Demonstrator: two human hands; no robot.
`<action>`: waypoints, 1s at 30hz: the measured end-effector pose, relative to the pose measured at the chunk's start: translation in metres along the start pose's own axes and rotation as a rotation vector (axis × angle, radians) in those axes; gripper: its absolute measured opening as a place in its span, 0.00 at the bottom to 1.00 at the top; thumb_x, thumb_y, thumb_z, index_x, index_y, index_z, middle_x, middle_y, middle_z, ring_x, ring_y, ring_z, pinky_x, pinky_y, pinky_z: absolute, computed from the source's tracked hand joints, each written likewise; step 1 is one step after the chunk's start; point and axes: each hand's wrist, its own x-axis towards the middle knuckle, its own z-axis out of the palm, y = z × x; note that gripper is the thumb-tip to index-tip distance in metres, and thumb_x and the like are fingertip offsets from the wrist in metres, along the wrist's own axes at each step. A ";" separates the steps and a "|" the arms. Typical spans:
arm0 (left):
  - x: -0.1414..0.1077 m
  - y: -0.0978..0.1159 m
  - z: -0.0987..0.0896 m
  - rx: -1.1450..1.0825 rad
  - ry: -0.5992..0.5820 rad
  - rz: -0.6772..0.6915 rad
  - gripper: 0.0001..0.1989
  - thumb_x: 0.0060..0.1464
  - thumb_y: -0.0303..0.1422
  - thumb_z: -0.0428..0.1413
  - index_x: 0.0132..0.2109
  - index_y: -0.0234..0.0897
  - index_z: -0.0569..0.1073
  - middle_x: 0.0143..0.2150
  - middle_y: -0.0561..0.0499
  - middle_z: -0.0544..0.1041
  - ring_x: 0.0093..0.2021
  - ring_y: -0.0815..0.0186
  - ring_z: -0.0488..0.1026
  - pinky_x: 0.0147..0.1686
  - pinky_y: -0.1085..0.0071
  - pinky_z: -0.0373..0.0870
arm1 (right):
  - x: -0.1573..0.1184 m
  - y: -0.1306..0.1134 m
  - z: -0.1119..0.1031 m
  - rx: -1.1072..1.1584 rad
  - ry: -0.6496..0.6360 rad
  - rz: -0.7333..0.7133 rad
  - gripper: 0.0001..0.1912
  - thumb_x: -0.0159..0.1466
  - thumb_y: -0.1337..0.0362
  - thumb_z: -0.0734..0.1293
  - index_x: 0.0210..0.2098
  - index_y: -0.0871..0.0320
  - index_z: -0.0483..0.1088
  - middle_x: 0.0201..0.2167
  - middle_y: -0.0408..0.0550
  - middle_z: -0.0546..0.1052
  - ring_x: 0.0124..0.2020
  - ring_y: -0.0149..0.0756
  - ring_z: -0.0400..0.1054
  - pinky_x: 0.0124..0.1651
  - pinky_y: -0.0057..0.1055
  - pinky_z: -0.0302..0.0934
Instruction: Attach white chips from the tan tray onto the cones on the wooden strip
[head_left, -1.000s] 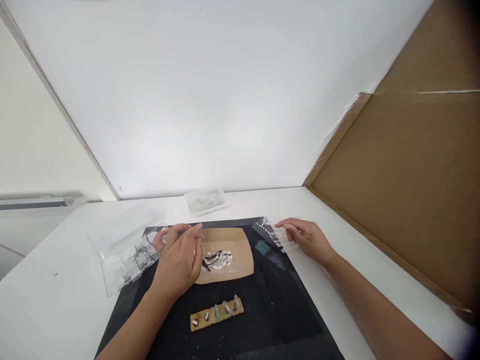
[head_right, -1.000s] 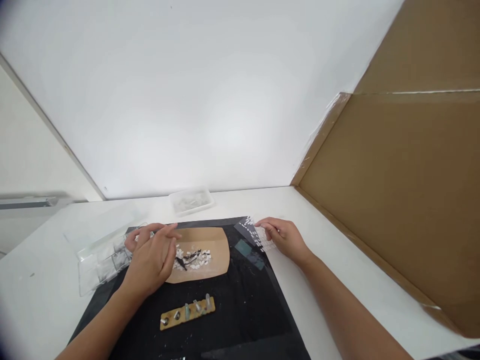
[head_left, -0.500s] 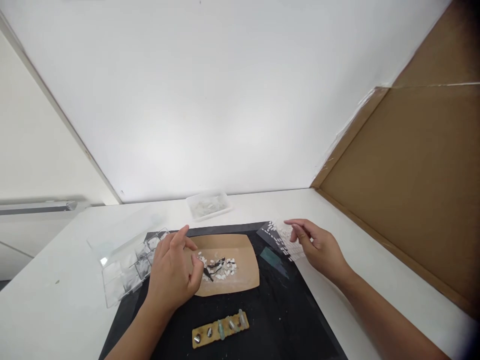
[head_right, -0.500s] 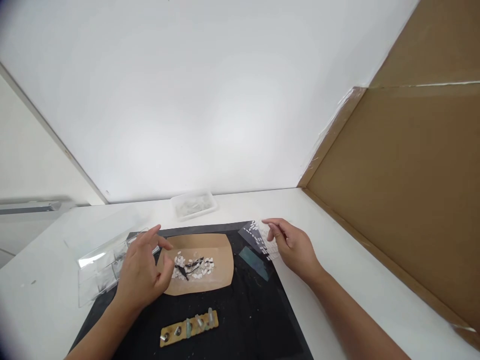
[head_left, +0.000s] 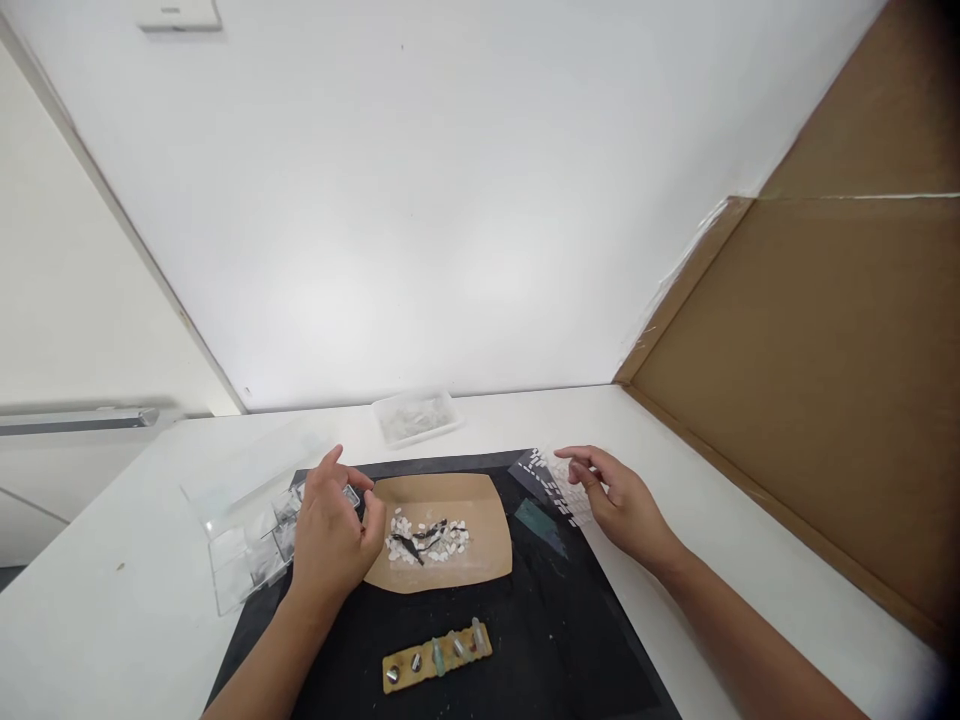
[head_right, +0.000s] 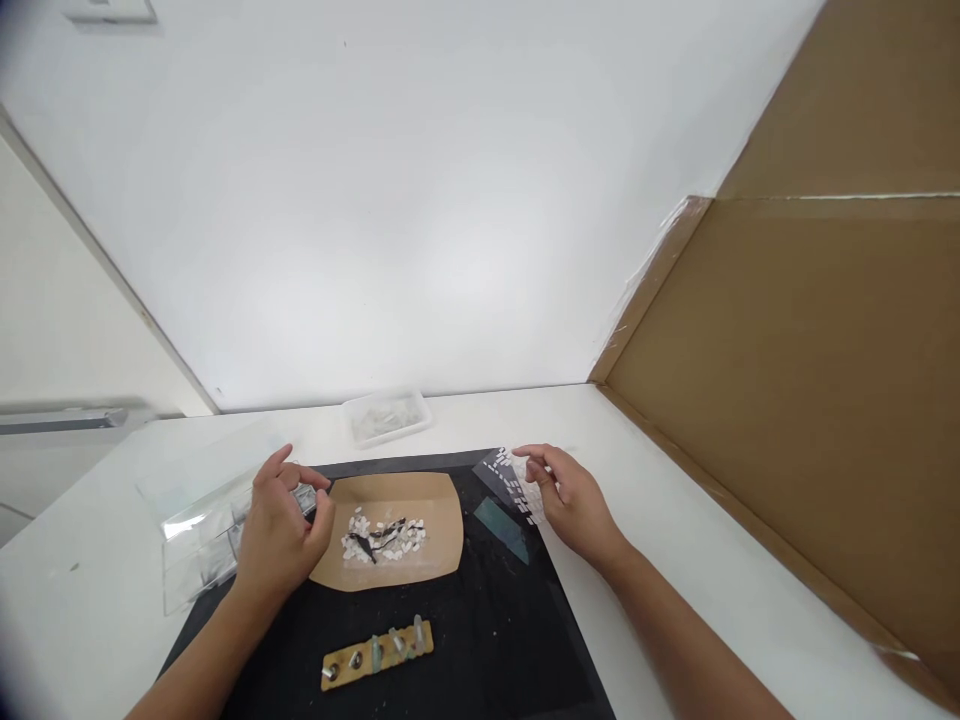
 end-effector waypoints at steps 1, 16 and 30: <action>0.000 0.000 0.000 -0.007 0.007 0.005 0.09 0.58 0.26 0.55 0.43 0.42 0.64 0.39 0.45 0.74 0.70 0.43 0.61 0.63 0.40 0.66 | 0.000 -0.002 0.000 0.023 -0.010 0.008 0.18 0.76 0.50 0.57 0.54 0.49 0.73 0.36 0.48 0.78 0.38 0.43 0.74 0.44 0.42 0.70; 0.002 -0.004 0.001 0.165 0.009 0.012 0.15 0.60 0.29 0.58 0.54 0.36 0.70 0.39 0.45 0.81 0.56 0.45 0.72 0.58 0.46 0.62 | 0.000 -0.011 -0.001 0.244 -0.009 0.101 0.17 0.63 0.46 0.74 0.40 0.52 0.82 0.39 0.49 0.84 0.35 0.43 0.76 0.38 0.37 0.69; -0.001 -0.010 0.006 0.261 0.077 0.050 0.32 0.63 0.14 0.45 0.70 0.38 0.61 0.49 0.46 0.86 0.61 0.51 0.75 0.63 0.46 0.45 | -0.004 -0.002 0.002 0.264 -0.069 0.081 0.24 0.77 0.46 0.52 0.55 0.50 0.72 0.34 0.46 0.81 0.36 0.41 0.74 0.38 0.36 0.66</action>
